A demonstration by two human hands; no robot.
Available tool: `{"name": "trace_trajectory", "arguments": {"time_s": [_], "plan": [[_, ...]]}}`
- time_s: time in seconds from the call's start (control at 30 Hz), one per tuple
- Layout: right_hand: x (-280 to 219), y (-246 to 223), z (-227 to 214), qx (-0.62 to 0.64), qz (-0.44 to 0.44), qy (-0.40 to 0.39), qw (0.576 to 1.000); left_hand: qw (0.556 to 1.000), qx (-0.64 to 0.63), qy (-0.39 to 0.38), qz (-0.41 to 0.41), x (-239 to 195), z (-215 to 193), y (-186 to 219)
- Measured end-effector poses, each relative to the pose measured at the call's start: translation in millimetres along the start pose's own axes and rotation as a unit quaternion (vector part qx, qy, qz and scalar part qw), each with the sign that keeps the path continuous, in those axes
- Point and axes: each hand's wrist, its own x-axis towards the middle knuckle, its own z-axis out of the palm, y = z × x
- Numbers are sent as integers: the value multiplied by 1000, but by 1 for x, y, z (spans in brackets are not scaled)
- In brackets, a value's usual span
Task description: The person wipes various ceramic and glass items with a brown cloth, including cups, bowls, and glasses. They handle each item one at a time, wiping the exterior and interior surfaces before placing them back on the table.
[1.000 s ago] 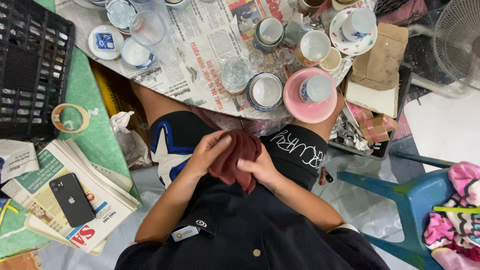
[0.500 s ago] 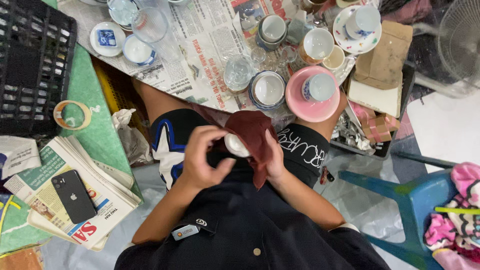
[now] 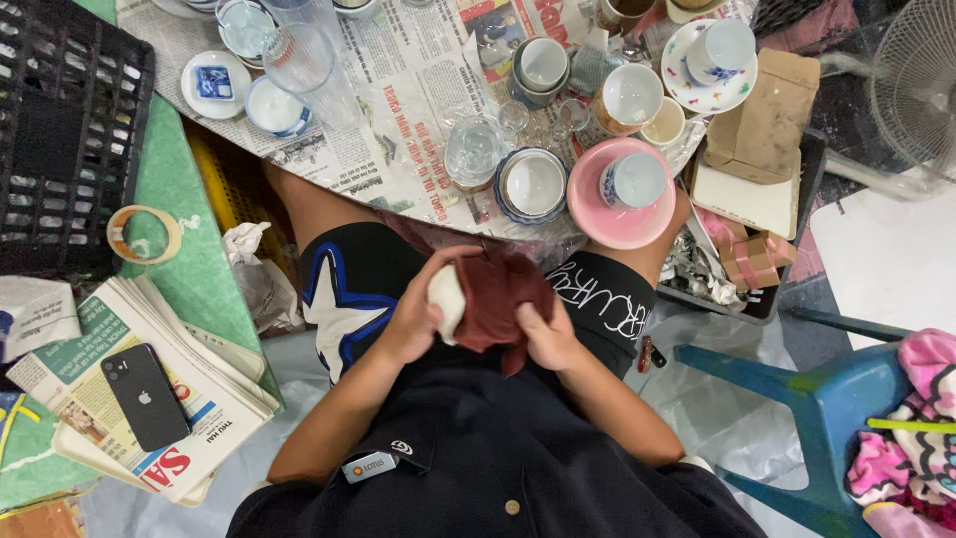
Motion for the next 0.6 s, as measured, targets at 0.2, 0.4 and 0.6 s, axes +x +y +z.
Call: {"name": "trace_trajectory", "arguments": {"time_s": [0.2,0.4,0.6], "plan": [[-8,-30,-31,94,-99,121,983,928,-308,200,-63,6,-51,-38],[-15,-33,-30,66,-97,102,988,985,-127,109,45,52,-107,-16],[-25,-14,-13,50,-34,69,996,920,300,185,170,136,-126,2]]}}
